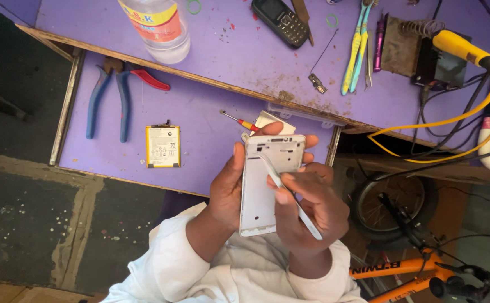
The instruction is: The person disassembles a white smartphone using a metal spudger and a screwdriver. They pry open the casing, separate the screen assembly from the chassis, and remove the battery from the device.
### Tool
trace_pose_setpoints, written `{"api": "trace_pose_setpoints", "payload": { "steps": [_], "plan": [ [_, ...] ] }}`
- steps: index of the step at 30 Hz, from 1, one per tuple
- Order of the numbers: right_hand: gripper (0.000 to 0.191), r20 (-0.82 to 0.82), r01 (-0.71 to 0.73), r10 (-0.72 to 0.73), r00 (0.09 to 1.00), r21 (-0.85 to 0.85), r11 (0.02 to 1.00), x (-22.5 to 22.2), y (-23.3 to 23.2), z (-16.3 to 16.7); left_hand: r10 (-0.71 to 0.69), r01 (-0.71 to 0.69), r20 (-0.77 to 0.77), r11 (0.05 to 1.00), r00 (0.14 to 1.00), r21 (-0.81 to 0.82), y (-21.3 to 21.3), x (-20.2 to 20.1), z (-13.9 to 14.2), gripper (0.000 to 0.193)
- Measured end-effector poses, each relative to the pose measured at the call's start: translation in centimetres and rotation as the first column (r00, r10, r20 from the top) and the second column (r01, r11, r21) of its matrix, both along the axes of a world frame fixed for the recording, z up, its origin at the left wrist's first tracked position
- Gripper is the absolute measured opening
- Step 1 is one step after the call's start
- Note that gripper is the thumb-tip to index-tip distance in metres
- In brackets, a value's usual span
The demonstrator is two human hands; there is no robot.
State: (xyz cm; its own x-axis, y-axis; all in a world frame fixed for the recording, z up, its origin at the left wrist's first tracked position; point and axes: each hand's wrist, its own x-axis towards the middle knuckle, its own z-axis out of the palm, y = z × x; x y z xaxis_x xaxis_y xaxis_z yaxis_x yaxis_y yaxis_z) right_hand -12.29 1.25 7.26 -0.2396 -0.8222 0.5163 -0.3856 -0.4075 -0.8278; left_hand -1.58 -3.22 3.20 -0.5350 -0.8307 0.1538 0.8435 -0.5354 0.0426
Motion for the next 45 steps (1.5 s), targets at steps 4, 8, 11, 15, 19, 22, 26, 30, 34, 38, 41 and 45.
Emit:
{"api": "trace_pose_setpoints", "payload": {
  "steps": [4,8,11,15,19,22,26,30,34,38,41,45],
  "plan": [
    [0.016,0.131,-0.015,-0.003,0.991,0.137,0.991,0.1,0.2,0.2,-0.067,0.072,-0.104,0.997,0.992,0.038,0.3,-0.1,-0.4,0.058],
    [0.014,0.065,0.024,-0.032,0.997,0.114,0.993,0.4,0.5,0.0,-0.079,0.081,-0.092,0.996,0.993,0.023,0.7,-0.1,-0.8,0.057],
    [0.014,0.063,0.052,-0.061,0.996,0.146,0.988,0.5,0.6,0.0,-0.081,0.083,-0.095,0.996,0.992,0.013,0.8,-0.1,-1.1,0.057],
    [0.013,-0.005,0.051,-0.051,0.999,0.124,0.991,0.5,0.5,0.2,-0.081,0.082,-0.088,0.997,0.993,0.010,0.8,-0.1,-1.3,0.058],
    [0.012,-0.047,0.028,-0.024,0.999,0.097,0.995,0.4,0.3,0.4,-0.072,0.071,-0.052,0.997,0.996,-0.017,0.8,0.0,-1.4,0.059],
    [0.014,-0.210,0.015,-0.007,0.978,0.041,0.999,0.1,0.1,0.6,-0.053,0.053,-0.080,0.999,0.995,-0.003,0.9,-0.1,-1.4,0.057],
    [0.010,0.007,0.040,-0.041,0.999,0.158,0.987,0.5,0.4,0.5,-0.078,0.079,-0.053,0.997,0.996,0.010,0.9,-0.2,-1.4,0.058],
    [0.010,-0.054,0.019,-0.012,0.998,0.137,0.990,0.2,0.5,0.5,-0.057,0.058,-0.041,0.998,0.998,0.011,1.1,-0.2,-1.3,0.058],
    [0.006,-0.031,-0.004,0.010,0.999,0.180,0.984,0.2,0.5,0.4,-0.015,0.015,-0.015,1.000,1.000,0.002,1.2,0.1,-1.3,0.057],
    [0.008,-0.056,0.004,0.002,0.998,0.115,0.993,0.6,0.5,0.2,-0.041,0.041,-0.015,0.999,0.999,0.024,1.6,0.2,-1.4,0.057],
    [0.006,-0.177,0.004,0.016,0.984,0.110,0.994,0.4,0.5,0.4,-0.010,0.010,-0.042,1.000,0.999,0.004,1.7,0.2,-1.5,0.055],
    [0.009,0.010,0.088,-0.093,0.996,0.244,0.966,0.7,0.7,0.4,-0.044,0.044,-0.033,0.999,0.999,0.017,2.0,0.1,-1.5,0.057]
  ]
}}
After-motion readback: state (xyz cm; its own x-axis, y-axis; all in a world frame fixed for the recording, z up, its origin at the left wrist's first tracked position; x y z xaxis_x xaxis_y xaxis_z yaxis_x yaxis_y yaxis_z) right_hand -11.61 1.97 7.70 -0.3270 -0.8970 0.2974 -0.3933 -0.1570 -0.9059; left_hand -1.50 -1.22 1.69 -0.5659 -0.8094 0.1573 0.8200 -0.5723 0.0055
